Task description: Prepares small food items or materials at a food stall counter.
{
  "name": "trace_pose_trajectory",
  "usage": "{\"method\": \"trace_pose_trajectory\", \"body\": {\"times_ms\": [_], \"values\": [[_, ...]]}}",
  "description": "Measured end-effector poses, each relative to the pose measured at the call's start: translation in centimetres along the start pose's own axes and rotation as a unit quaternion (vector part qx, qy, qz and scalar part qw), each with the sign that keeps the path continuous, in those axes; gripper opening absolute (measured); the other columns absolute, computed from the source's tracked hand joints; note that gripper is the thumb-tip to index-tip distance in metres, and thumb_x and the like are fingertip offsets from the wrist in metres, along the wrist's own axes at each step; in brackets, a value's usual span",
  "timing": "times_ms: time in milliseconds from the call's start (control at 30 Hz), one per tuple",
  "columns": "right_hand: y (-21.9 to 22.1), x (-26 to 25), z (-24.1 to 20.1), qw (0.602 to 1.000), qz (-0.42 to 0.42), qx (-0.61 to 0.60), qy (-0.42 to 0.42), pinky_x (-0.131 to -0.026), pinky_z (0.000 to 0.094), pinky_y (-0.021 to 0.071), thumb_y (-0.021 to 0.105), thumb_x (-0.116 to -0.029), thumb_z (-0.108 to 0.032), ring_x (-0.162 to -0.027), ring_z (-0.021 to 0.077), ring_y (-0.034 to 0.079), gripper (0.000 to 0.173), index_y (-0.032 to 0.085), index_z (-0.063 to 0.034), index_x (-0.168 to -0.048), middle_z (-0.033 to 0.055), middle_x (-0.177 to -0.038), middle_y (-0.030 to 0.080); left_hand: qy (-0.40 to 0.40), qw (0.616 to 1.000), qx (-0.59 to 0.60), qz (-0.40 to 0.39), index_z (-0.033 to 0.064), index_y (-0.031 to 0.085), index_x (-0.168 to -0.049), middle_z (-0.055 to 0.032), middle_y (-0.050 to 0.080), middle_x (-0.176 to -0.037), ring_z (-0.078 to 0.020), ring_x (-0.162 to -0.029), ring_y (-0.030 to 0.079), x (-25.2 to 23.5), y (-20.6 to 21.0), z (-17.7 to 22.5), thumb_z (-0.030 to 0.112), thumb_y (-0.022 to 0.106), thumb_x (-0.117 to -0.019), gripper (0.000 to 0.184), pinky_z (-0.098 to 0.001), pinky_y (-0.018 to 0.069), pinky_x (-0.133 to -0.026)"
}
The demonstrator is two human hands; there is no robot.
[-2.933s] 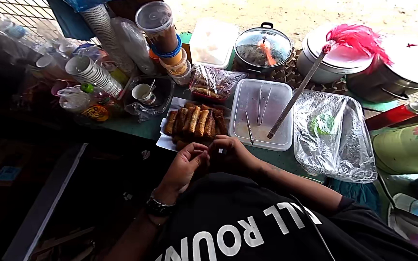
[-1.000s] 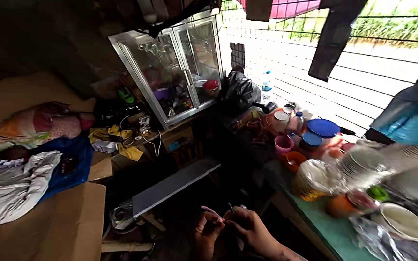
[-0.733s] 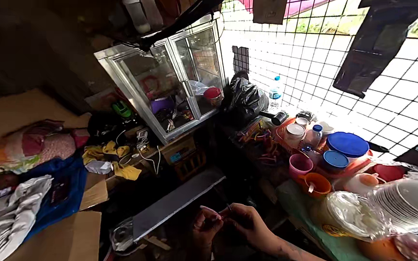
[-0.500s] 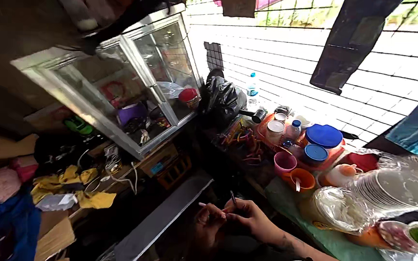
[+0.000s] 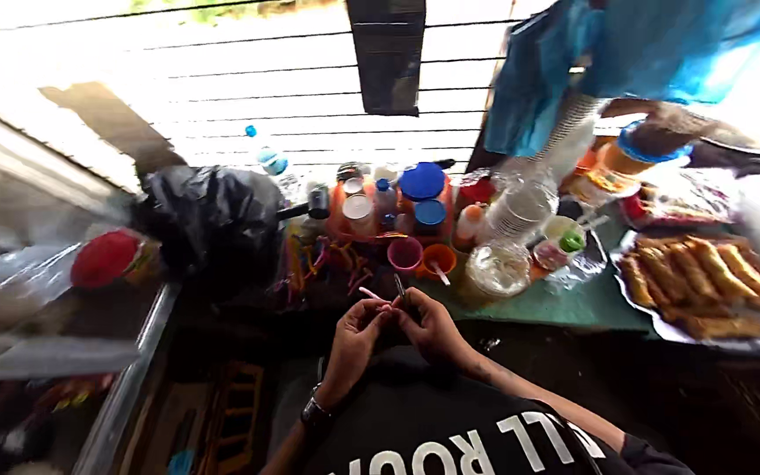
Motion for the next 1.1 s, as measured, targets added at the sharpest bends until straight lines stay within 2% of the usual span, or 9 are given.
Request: {"method": "trace_pose_trajectory", "body": {"times_ms": [67, 200, 300, 400, 500, 600, 733, 867, 1100], "values": [[0.4, -0.4, -0.5, 0.998, 0.061, 0.027, -0.008, -0.068, 0.0189, 0.0485, 0.057, -0.0962, -0.006, -0.073, 0.0025, 0.057, 0.015, 0.064, 0.0035, -0.104, 0.005, -0.086, 0.063, -0.013, 0.999, 0.011, -0.042, 0.0017, 0.067, -0.104, 0.0017, 0.072, -0.091, -0.0067, -0.083, 0.07, -2.0, -0.4, 0.2, -0.001, 0.063, -0.0963, 0.009, -0.0266, 0.0602, -0.08], [2.3, -0.8, 0.3, 0.945, 0.246, 0.144, -0.161, -0.072, 0.0181, 0.0519, 0.058, -0.0905, -0.002, -0.076, 0.0091, 0.061, 0.01, 0.065, 0.0039, -0.095, 0.0117, -0.086, 0.065, -0.065, 0.99, 0.089, -0.085, 0.0034, 0.064, -0.096, -0.0016, 0.07, -0.087, -0.0096, -0.078, 0.069, -4.4, -0.7, 0.1, -0.003, 0.062, -0.0956, 0.007, -0.0278, 0.0598, -0.076], [2.4, -1.1, 1.1, 0.97, 0.229, 0.067, -0.047, -0.076, 0.0194, 0.052, 0.056, -0.0977, -0.007, -0.08, 0.0037, 0.063, 0.017, 0.069, 0.0023, -0.105, 0.006, -0.091, 0.069, -0.132, 0.979, 0.112, -0.109, -0.0003, 0.064, -0.104, -0.0065, 0.072, -0.092, -0.0135, -0.083, 0.07, -5.3, -1.6, -0.5, 0.003, 0.057, -0.1022, 0.008, -0.0307, 0.0603, -0.08], [1.9, -1.0, 2.1, 0.967, 0.208, -0.109, 0.094, -0.067, 0.02, 0.0518, 0.054, -0.1037, -0.012, -0.07, 0.0017, 0.06, 0.018, 0.068, -0.0017, -0.109, -0.001, -0.086, 0.067, -0.194, 0.96, 0.146, -0.143, -0.0041, 0.065, -0.11, -0.0113, 0.072, -0.1, -0.017, -0.091, 0.072, -5.8, -2.1, -0.7, 0.014, 0.037, -0.1115, 0.033, -0.0322, 0.0597, -0.087], [1.9, -0.3, 2.6, 0.948, 0.234, -0.19, 0.103, -0.063, 0.0204, 0.051, 0.049, -0.1047, -0.009, -0.066, 0.0038, 0.058, 0.019, 0.066, -0.0008, -0.11, -0.0004, -0.085, 0.065, -0.215, 0.951, 0.144, -0.167, -0.0071, 0.064, -0.115, -0.0129, 0.073, -0.102, -0.0178, -0.093, 0.072, -6.0, -2.0, -0.5, 0.006, 0.043, -0.1084, 0.026, -0.032, 0.0598, -0.087], [1.9, 0.5, 2.8, 0.928, 0.278, -0.221, 0.114, -0.063, 0.0208, 0.051, 0.046, -0.1062, -0.008, -0.067, 0.0059, 0.059, 0.02, 0.064, 0.0001, -0.11, 0.0019, -0.089, 0.067, -0.229, 0.945, 0.134, -0.194, -0.0023, 0.064, -0.108, -0.0105, 0.072, -0.097, -0.0159, -0.087, 0.071, -6.4, -2.0, -1.1, 0.001, 0.052, -0.1039, 0.013, -0.03, 0.06, -0.082], [1.8, 2.6, 4.7, 0.912, 0.306, -0.231, 0.145, -0.06, 0.0202, 0.0503, 0.046, -0.1058, -0.008, -0.064, 0.0057, 0.058, 0.018, 0.063, -0.0009, -0.11, 0.0019, -0.088, 0.067, -0.281, 0.923, 0.109, -0.239, 0.0041, 0.058, -0.104, -0.0072, 0.069, -0.092, -0.0164, -0.083, 0.07, -7.2, -2.8, -2.5, 0.006, 0.046, -0.1076, 0.013, -0.0317, 0.0605, -0.078], [2.1, 5.7, 7.3, 0.89, 0.337, -0.23, 0.203, -0.058, 0.02, 0.0497, 0.046, -0.1056, -0.007, -0.063, 0.0057, 0.058, 0.018, 0.062, -0.0012, -0.111, 0.0019, -0.087, 0.067, -0.115, 0.977, -0.043, -0.175, -0.0013, 0.061, -0.105, -0.003, 0.068, -0.087, -0.0097, -0.075, 0.065, -9.9, -5.2, -4.5, 0.003, 0.053, -0.1039, 0.01, -0.026, 0.0568, -0.073], [4.1, 8.2, 8.8, 0.856, 0.386, -0.243, 0.243, -0.055, 0.0178, 0.0483, 0.046, -0.1061, -0.004, -0.06, 0.0049, 0.057, 0.016, 0.062, -0.0007, -0.111, 0.0029, -0.086, 0.067, -0.24, 0.969, 0.035, -0.054, -0.0032, 0.061, -0.118, -0.0101, 0.069, -0.098, -0.0145, -0.081, 0.068, -15.5, -7.6, -9.5, 0.011, 0.045, -0.1092, 0.023, -0.0286, 0.0573, -0.078]]}}
Point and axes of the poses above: each hand's wrist, its own x-axis away from the middle knuckle, its own y-axis out of the palm, z = x × y, the point moved 4 cm from there along -x, towards the middle knuckle
